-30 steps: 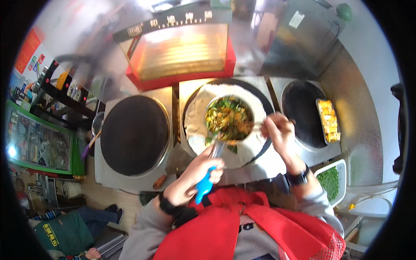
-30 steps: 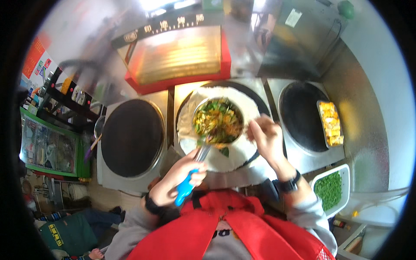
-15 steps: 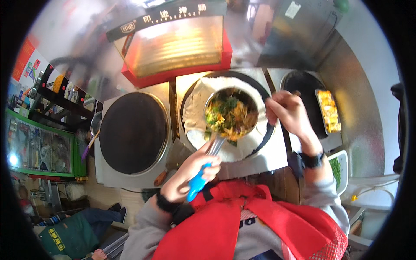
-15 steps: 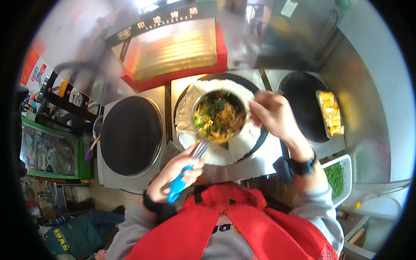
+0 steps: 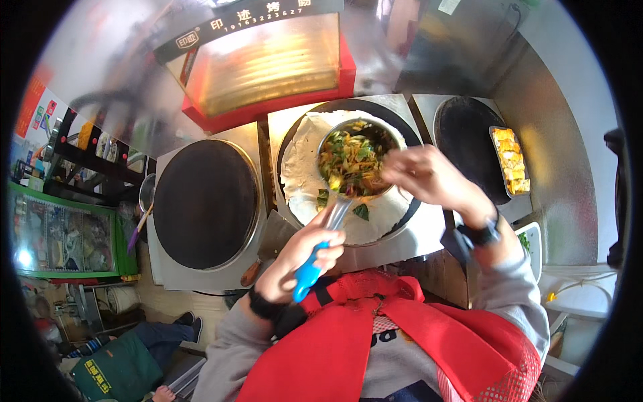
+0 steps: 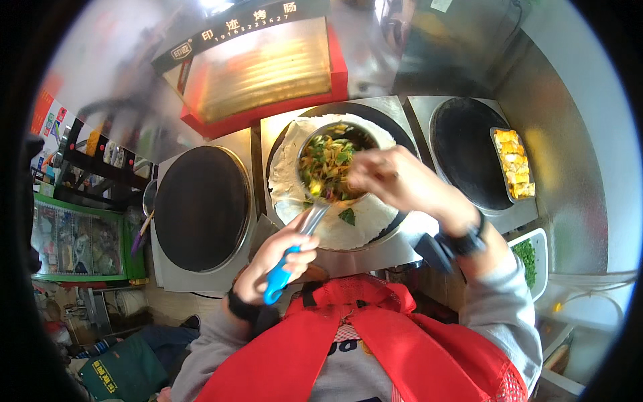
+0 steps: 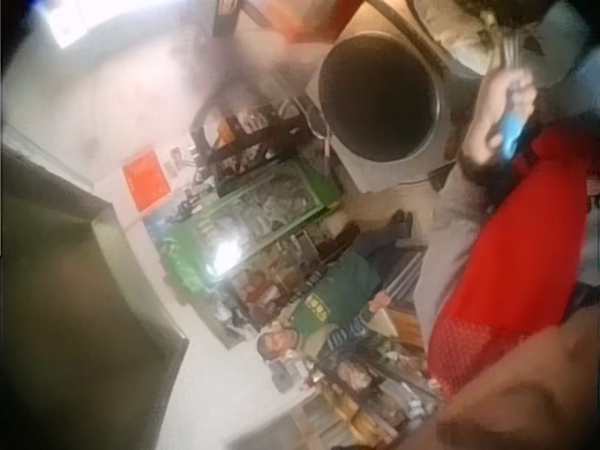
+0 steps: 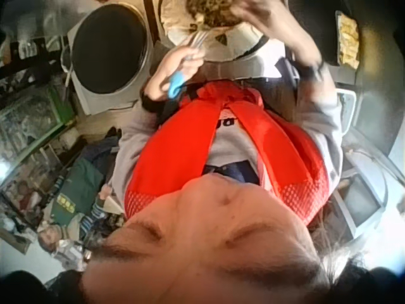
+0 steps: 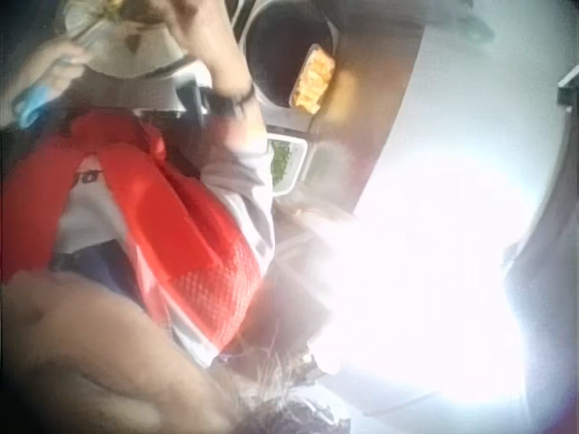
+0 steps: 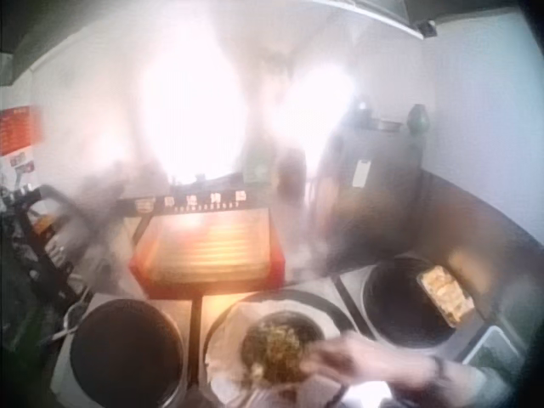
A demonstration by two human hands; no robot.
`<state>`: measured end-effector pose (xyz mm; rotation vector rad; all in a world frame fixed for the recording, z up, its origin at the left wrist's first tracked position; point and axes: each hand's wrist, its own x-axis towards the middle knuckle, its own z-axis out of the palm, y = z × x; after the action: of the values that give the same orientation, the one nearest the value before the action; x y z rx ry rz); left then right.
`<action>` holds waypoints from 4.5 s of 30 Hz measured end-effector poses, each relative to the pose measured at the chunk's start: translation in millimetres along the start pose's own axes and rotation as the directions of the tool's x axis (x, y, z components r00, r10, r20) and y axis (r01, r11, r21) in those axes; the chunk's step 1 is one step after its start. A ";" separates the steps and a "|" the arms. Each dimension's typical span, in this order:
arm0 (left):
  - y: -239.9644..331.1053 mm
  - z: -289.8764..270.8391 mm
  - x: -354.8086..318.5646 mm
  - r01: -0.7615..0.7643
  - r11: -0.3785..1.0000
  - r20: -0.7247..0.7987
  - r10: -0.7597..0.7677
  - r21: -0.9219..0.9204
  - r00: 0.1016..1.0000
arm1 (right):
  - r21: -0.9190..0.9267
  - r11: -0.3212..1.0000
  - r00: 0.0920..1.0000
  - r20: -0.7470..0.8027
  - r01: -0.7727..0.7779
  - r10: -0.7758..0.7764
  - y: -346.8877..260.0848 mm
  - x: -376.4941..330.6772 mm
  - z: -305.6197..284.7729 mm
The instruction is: The person spreads a mixture of vegetables and egg onto a large, thin crepe cooking on a flat griddle using chopsticks and a ladle. They then use a spatula to fold the crepe and hand it to a customer.
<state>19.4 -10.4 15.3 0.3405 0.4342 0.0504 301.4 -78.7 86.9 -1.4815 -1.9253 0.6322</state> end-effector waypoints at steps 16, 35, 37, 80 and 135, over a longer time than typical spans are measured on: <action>-2.8 -15.6 4.2 -0.057 0.995 0.091 0.065 -0.084 0.994 | 0.028 0.996 0.986 -0.148 0.087 -0.082 11.8 -2.8 8.6; -2.7 -11.8 2.3 -0.109 0.993 0.119 0.114 -0.041 0.986 | 0.045 0.953 0.952 -0.081 0.300 -0.296 -4.9 -8.6 4.9; -3.1 -12.1 1.6 -0.104 0.993 0.031 0.106 -0.062 0.994 | 0.035 0.981 0.978 -0.097 0.192 -0.187 -3.3 -6.9 11.0; 0.5 -9.7 6.8 -0.053 0.998 -0.099 0.057 0.045 0.993 | 0.049 0.983 0.982 -0.063 0.179 -0.176 -17.3 -1.8 -2.4; -22.6 18.2 18.4 -0.189 0.973 -0.206 0.213 0.132 0.955 | 0.980 -0.065 0.345 -0.004 0.189 0.939 65.2 -54.2 107.4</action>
<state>43.2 -35.2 15.9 0.4904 0.6217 0.2659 277.2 -114.5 -43.0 -1.0122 0.2467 0.9809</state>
